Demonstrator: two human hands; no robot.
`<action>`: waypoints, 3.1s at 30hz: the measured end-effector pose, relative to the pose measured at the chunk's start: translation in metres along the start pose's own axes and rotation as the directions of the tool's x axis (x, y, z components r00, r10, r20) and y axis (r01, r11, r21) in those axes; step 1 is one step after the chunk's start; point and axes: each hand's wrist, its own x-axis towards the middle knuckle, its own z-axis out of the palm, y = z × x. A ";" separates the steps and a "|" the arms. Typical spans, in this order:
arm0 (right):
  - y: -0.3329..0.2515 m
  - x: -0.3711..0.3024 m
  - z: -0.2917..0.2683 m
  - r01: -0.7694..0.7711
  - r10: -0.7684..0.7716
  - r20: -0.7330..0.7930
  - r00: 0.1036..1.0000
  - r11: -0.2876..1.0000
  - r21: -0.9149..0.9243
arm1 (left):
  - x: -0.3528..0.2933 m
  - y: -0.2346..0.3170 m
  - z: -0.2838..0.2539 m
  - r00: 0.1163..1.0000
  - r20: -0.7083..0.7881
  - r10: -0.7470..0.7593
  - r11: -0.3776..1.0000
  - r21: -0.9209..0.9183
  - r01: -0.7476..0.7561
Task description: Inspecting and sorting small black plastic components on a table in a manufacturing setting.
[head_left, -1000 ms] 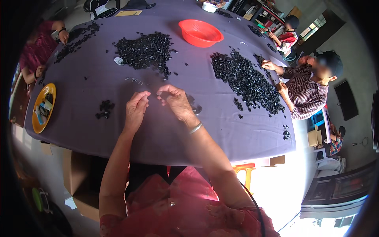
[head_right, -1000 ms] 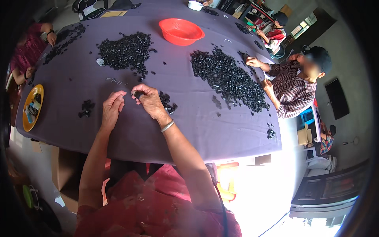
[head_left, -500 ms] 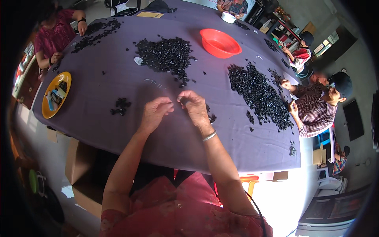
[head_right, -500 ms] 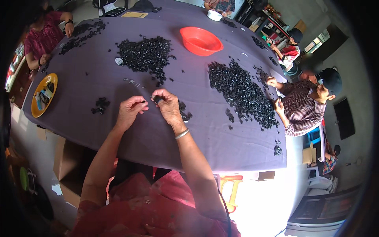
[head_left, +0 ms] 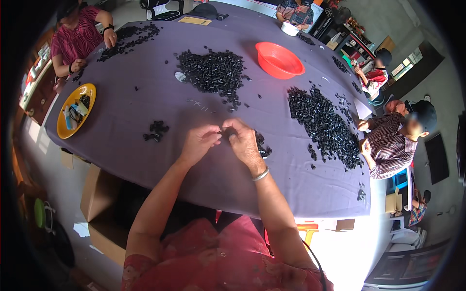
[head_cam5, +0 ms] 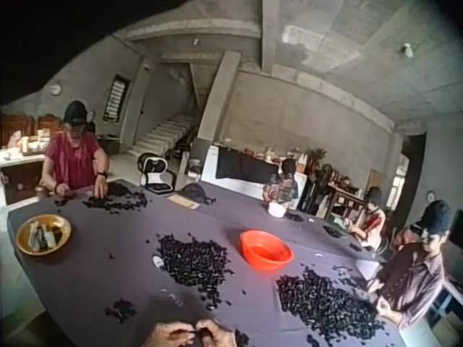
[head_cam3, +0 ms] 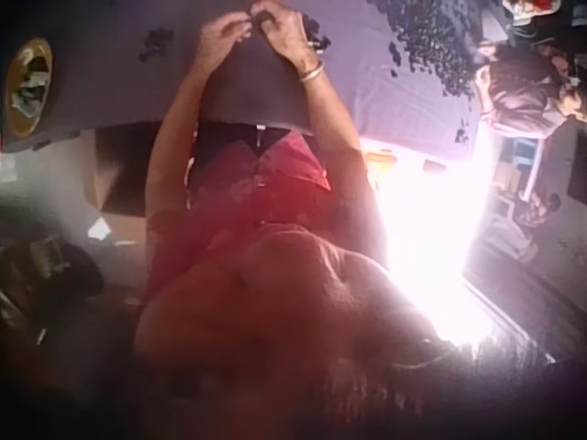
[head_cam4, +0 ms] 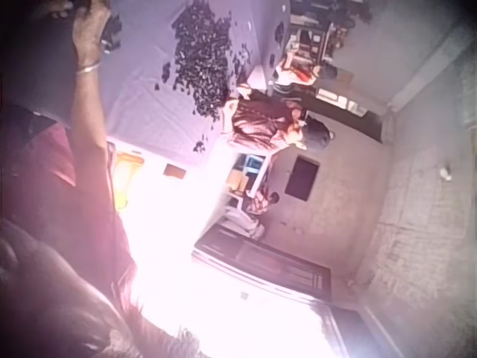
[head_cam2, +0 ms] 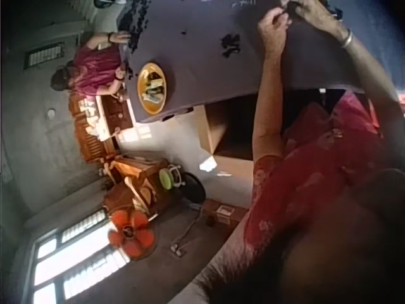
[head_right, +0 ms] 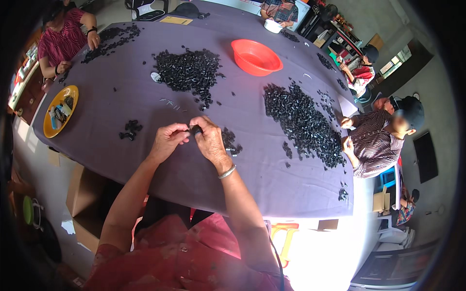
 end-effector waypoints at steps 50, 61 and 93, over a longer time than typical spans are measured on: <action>0.023 0.002 0.006 -0.103 0.070 0.091 0.993 0.894 0.437 | 0.007 0.001 -0.001 0.998 0.021 -0.058 0.995 -0.075 0.060; 0.016 0.000 0.012 -0.114 0.104 0.048 0.993 0.933 0.341 | 0.003 -0.001 -0.003 0.999 0.018 -0.035 0.992 -0.122 0.037; 0.044 -0.010 -0.082 -0.263 0.310 -0.133 0.941 0.920 0.289 | 0.006 0.003 -0.001 0.998 -0.037 -0.043 0.997 -0.072 0.040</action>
